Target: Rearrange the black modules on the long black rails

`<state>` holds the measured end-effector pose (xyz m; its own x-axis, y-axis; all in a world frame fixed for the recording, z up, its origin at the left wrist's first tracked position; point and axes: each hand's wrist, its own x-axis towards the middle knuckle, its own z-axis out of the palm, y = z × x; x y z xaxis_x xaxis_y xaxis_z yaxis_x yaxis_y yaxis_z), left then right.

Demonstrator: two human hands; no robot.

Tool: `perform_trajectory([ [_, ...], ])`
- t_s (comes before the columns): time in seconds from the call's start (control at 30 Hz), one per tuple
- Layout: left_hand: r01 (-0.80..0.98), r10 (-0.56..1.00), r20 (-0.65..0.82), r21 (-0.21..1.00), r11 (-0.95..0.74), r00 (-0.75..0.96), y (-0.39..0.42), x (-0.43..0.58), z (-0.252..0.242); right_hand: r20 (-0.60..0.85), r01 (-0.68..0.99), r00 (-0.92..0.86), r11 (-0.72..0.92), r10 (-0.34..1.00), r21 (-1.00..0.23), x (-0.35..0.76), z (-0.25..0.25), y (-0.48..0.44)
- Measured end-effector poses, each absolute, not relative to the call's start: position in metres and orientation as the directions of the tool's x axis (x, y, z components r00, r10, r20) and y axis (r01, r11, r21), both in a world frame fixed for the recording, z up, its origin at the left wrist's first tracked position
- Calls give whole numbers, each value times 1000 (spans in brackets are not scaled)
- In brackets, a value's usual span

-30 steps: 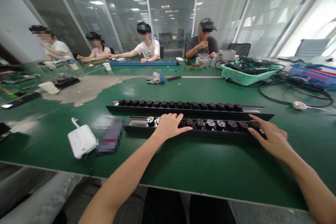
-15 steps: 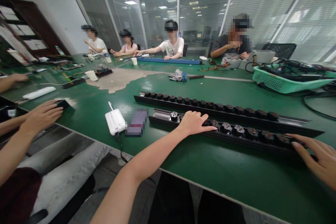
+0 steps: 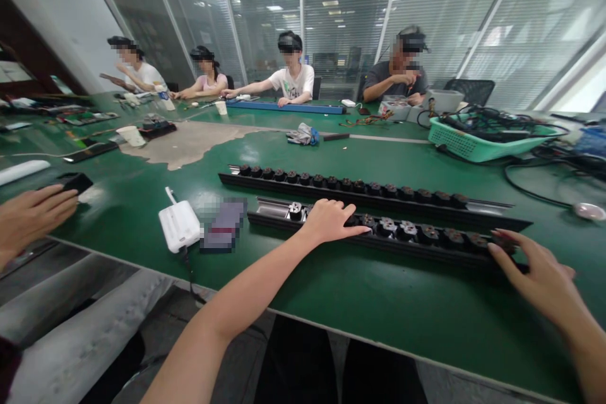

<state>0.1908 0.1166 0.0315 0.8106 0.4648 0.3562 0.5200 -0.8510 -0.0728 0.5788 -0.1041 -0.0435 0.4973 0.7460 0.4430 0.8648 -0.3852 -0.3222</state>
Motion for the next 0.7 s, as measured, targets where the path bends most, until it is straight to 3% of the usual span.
perform_trajectory([
  [0.53,505,441,351,-114,-855,826,123,196,34,492,795,570,-290,658,-533,549,-25,-100],
  [0.7,504,439,352,-113,-857,826,124,197,34,500,812,560,-317,661,-490,549,-23,-100],
])
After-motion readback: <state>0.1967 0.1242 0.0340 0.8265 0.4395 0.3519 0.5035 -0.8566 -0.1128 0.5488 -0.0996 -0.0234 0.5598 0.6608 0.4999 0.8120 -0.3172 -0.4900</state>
